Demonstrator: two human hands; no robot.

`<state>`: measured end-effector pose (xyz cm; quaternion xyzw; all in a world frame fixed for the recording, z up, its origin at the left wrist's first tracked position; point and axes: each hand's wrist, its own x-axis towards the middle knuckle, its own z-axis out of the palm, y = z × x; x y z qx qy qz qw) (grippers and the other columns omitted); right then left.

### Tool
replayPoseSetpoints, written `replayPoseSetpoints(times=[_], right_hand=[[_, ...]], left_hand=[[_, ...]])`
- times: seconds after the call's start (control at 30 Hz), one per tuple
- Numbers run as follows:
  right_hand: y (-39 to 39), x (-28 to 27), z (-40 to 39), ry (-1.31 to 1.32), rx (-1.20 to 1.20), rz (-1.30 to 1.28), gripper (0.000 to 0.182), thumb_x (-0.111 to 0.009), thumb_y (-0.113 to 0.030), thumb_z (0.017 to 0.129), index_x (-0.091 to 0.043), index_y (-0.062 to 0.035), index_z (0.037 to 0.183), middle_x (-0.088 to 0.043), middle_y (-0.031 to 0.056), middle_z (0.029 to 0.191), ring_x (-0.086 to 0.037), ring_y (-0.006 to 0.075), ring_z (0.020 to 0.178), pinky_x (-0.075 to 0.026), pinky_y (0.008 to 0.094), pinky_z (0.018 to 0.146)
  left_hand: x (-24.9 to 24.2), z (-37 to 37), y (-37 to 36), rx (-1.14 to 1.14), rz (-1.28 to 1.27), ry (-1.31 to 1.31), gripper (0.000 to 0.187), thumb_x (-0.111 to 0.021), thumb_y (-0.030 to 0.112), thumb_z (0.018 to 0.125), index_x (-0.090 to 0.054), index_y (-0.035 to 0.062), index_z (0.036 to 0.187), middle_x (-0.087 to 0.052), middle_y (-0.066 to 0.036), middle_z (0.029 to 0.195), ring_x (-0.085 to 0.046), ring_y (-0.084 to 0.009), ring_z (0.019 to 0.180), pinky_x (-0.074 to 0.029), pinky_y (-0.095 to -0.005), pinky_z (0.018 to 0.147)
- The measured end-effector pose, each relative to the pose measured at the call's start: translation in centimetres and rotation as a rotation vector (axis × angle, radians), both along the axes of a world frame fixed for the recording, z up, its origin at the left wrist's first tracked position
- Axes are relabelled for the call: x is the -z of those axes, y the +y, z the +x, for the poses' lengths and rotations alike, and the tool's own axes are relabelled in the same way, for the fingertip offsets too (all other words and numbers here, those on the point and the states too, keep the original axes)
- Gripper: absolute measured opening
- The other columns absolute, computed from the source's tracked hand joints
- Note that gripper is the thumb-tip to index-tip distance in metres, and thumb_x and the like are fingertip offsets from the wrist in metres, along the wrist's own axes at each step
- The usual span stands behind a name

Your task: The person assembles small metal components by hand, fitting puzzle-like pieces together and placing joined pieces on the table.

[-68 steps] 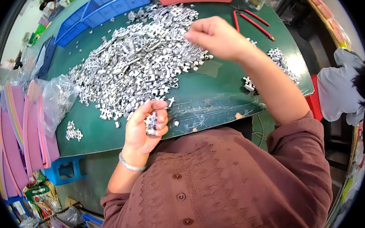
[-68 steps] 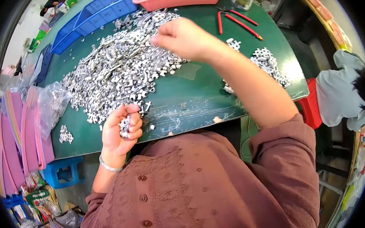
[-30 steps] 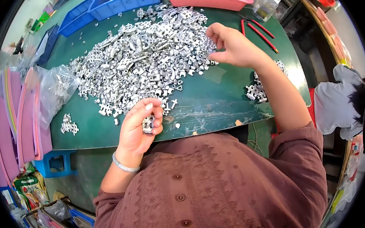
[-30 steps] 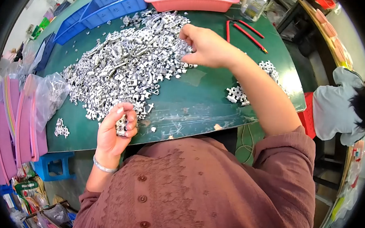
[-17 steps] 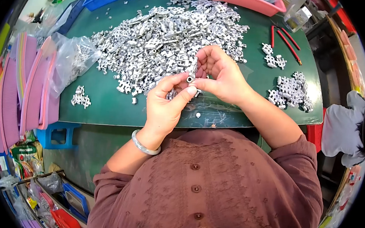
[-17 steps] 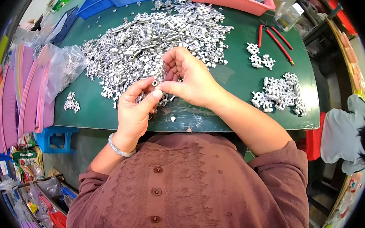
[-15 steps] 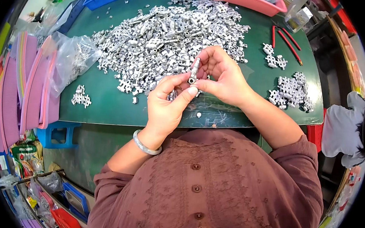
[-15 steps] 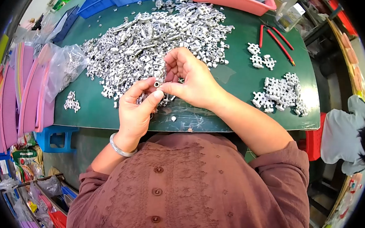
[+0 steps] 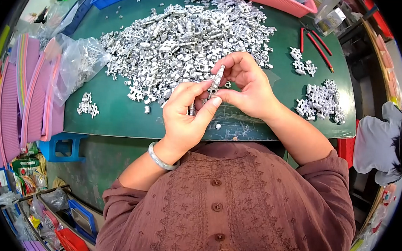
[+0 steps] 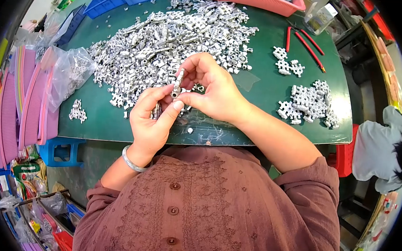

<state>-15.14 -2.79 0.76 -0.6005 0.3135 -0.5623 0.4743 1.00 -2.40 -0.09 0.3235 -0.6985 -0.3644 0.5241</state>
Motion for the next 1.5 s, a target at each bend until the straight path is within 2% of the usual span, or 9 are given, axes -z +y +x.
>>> replayPoseSetpoints(times=[0.1, 0.13, 0.23, 0.3, 0.33, 0.43, 0.47, 0.57, 1.5], right_hand=[[0.0, 0.2, -0.2, 0.137, 0.082, -0.034, 0.039, -0.068, 0.000, 0.067, -0.044, -0.0028, 0.097, -0.049, 0.0013, 0.087, -0.050, 0.0081, 0.074, -0.045, 0.0225, 0.067], [0.0, 0.3, -0.4, 0.196, 0.117, -0.047, 0.039, -0.068, -0.001, 0.067, -0.045, -0.0025, 0.098, -0.049, 0.0009, 0.085, -0.050, 0.0079, 0.073, -0.045, 0.0223, 0.065], [0.1, 0.1, -0.2, 0.172, 0.119, -0.059, 0.041, -0.069, -0.003, 0.068, -0.046, -0.0016, 0.101, -0.052, 0.0013, 0.084, -0.051, 0.0074, 0.072, -0.044, 0.0217, 0.064], [0.2, -0.4, -0.7, 0.133, -0.010, 0.043, 0.042, -0.066, -0.003, 0.071, -0.045, -0.0013, 0.108, -0.052, 0.0028, 0.093, -0.051, 0.0080, 0.079, -0.044, 0.0228, 0.068], [0.1, -0.5, -0.9, 0.113, -0.075, 0.093, 0.043, -0.065, -0.003, 0.073, -0.045, -0.0012, 0.111, -0.052, 0.0035, 0.098, -0.050, 0.0084, 0.082, -0.043, 0.0233, 0.071], [-0.2, -0.3, -1.1, -0.065, -0.112, 0.216, 0.030, -0.057, -0.007, 0.081, -0.049, -0.0008, 0.109, -0.054, 0.0027, 0.094, -0.051, 0.0076, 0.080, -0.044, 0.0221, 0.070], [-0.2, -0.4, -1.3, 0.009, -0.068, 0.229, 0.024, -0.050, -0.011, 0.086, -0.051, -0.0009, 0.107, -0.056, 0.0017, 0.092, -0.051, 0.0069, 0.077, -0.044, 0.0218, 0.068], [-0.4, -0.2, -1.4, 0.003, -0.040, 0.217, 0.021, -0.048, -0.009, 0.086, -0.054, -0.0029, 0.105, -0.056, -0.0009, 0.085, -0.051, 0.0050, 0.069, -0.044, 0.0194, 0.063], [-0.6, -0.5, -2.0, 0.059, -0.042, 0.206, 0.021, -0.047, -0.005, 0.085, -0.059, -0.0043, 0.101, -0.057, -0.0014, 0.079, -0.049, 0.0049, 0.065, -0.043, 0.0195, 0.060]], left_hand=[[-0.1, 0.1, 0.0, -0.001, 0.043, -0.020, 0.026, -0.067, 0.006, 0.071, -0.059, -0.0019, 0.095, -0.054, -0.004, 0.075, -0.046, -0.0075, 0.059, -0.039, -0.0191, 0.053], [-0.2, 0.0, 0.1, 0.019, 0.194, 0.045, 0.023, -0.065, 0.007, 0.074, -0.059, -0.0017, 0.094, -0.055, -0.004, 0.075, -0.046, -0.0072, 0.058, -0.039, -0.0188, 0.053], [-0.4, 0.0, 0.3, 0.093, 0.594, 0.242, 0.017, -0.060, 0.011, 0.080, -0.059, -0.0007, 0.092, -0.056, -0.003, 0.073, -0.046, -0.0064, 0.056, -0.039, -0.0181, 0.051], [-0.4, 0.1, -0.1, 0.161, 0.790, 0.381, 0.016, -0.055, 0.014, 0.083, -0.059, 0.0005, 0.091, -0.057, -0.003, 0.073, -0.046, -0.0059, 0.055, -0.039, -0.0181, 0.049], [-0.5, 0.1, -0.2, 0.178, 0.840, 0.422, 0.015, -0.053, 0.015, 0.085, -0.059, 0.0025, 0.089, -0.058, -0.003, 0.072, -0.047, -0.0059, 0.055, -0.038, -0.0190, 0.046], [-0.4, 0.3, -0.3, 0.239, 0.928, 0.498, 0.015, -0.053, 0.016, 0.085, -0.059, 0.0026, 0.089, -0.058, -0.004, 0.073, -0.047, -0.0069, 0.054, -0.038, -0.0193, 0.046], [-0.4, 0.3, -0.3, 0.241, 0.940, 0.502, 0.015, -0.054, 0.016, 0.085, -0.059, 0.0026, 0.089, -0.059, -0.005, 0.073, -0.047, -0.0070, 0.054, -0.038, -0.0194, 0.046], [-0.3, 0.2, -0.2, 0.242, 0.970, 0.511, 0.015, -0.054, 0.015, 0.085, -0.058, 0.0028, 0.090, -0.059, -0.005, 0.074, -0.047, -0.0073, 0.054, -0.038, -0.0198, 0.046], [-0.5, -0.1, 0.5, 0.253, 1.035, 0.507, 0.016, -0.052, 0.010, 0.085, -0.058, 0.0007, 0.096, -0.060, -0.008, 0.077, -0.049, -0.0081, 0.055, -0.040, -0.0203, 0.046]])
